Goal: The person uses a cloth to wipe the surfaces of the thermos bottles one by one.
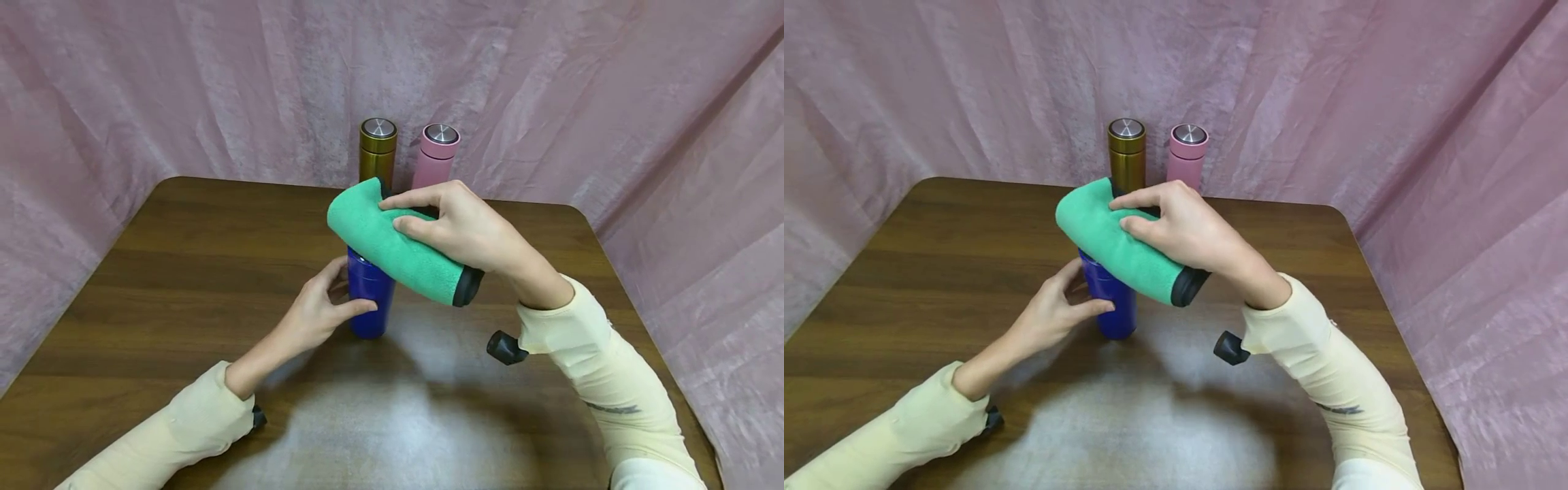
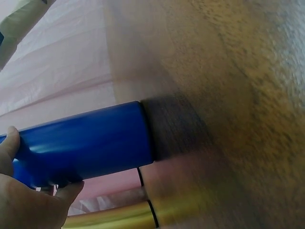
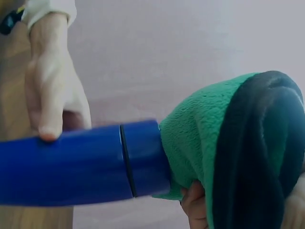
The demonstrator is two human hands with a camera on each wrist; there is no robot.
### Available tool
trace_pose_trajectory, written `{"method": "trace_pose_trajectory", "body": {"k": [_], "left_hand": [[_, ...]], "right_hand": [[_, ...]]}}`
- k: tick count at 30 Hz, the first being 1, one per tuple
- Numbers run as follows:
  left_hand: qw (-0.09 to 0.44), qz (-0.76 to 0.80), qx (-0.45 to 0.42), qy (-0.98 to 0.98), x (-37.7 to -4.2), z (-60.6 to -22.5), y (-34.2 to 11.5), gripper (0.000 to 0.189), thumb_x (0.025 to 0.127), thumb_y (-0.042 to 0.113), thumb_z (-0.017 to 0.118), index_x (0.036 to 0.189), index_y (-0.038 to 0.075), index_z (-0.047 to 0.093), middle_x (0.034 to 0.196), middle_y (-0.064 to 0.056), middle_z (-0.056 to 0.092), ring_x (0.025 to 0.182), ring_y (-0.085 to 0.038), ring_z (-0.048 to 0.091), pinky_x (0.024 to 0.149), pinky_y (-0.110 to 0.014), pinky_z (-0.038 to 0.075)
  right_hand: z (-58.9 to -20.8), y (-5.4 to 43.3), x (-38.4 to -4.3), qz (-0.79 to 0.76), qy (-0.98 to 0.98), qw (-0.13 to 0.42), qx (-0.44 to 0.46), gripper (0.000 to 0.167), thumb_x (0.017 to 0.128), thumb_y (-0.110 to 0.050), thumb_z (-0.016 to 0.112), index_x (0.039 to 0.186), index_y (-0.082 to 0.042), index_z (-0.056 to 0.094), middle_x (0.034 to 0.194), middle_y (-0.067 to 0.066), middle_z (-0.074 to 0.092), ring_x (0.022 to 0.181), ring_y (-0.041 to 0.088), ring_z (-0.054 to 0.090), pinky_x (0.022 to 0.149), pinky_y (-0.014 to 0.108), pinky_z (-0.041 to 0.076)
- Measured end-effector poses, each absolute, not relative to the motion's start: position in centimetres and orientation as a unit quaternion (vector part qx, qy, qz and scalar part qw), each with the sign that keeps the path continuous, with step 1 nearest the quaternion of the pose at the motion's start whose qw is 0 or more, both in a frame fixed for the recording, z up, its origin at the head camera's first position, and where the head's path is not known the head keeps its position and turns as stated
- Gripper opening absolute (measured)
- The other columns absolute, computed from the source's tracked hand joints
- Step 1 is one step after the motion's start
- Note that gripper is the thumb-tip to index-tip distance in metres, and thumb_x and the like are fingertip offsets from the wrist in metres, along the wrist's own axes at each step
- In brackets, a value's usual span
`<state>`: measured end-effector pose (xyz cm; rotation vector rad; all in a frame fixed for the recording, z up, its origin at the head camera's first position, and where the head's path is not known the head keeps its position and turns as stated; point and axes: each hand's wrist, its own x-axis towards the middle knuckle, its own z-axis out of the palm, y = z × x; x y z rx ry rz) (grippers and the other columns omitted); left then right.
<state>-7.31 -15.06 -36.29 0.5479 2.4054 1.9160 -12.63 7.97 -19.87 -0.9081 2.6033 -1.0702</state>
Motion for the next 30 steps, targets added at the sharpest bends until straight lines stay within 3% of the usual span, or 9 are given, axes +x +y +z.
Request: {"method": "trace_pose_trajectory", "body": {"k": [9, 19, 23, 30], "left_hand": [[-0.004, 0.609, 0.175, 0.774, -7.2, -36.4, -14.9, 0.070, 0.087, 0.002, 0.083, 0.147, -0.001, 0.046, 0.134, -0.019, 0.063, 0.127, -0.031, 0.060, 0.107, -0.045, 0.050], [-0.014, 0.600, 0.172, 0.781, -7.2, -36.3, -14.9, 0.071, 0.085, 0.002, 0.085, 0.146, -0.002, 0.048, 0.131, -0.019, 0.065, 0.125, -0.031, 0.061, 0.107, -0.044, 0.050], [-0.016, 0.598, 0.170, 0.783, -7.2, -36.3, -14.8, 0.072, 0.085, 0.002, 0.085, 0.146, -0.002, 0.048, 0.131, -0.019, 0.065, 0.125, -0.031, 0.062, 0.107, -0.044, 0.050], [-0.012, 0.601, 0.161, 0.782, -7.2, -36.3, -14.8, 0.072, 0.084, 0.001, 0.085, 0.146, -0.001, 0.048, 0.132, -0.020, 0.064, 0.126, -0.032, 0.061, 0.106, -0.044, 0.050]], "right_hand": [[-20.0, 9.5, -13.5, -0.345, 0.896, 0.103, -0.260, 0.033, 0.100, -0.020, 0.063, 0.132, -0.017, 0.073, 0.106, 0.004, 0.071, 0.083, 0.020, 0.059, 0.075, 0.033, 0.048], [-20.3, 11.6, -12.1, -0.336, 0.905, 0.100, -0.242, 0.032, 0.100, -0.026, 0.066, 0.130, -0.020, 0.074, 0.106, 0.005, 0.071, 0.088, 0.020, 0.061, 0.076, 0.036, 0.051], [-20.3, 12.4, -11.2, -0.340, 0.901, 0.098, -0.252, 0.031, 0.100, -0.030, 0.069, 0.129, -0.020, 0.074, 0.111, 0.002, 0.073, 0.093, 0.019, 0.061, 0.079, 0.035, 0.052], [-20.4, 12.8, -9.5, -0.358, 0.883, 0.091, -0.290, 0.029, 0.099, -0.025, 0.071, 0.128, -0.019, 0.075, 0.108, -0.001, 0.073, 0.085, 0.017, 0.061, 0.071, 0.028, 0.052]]}}
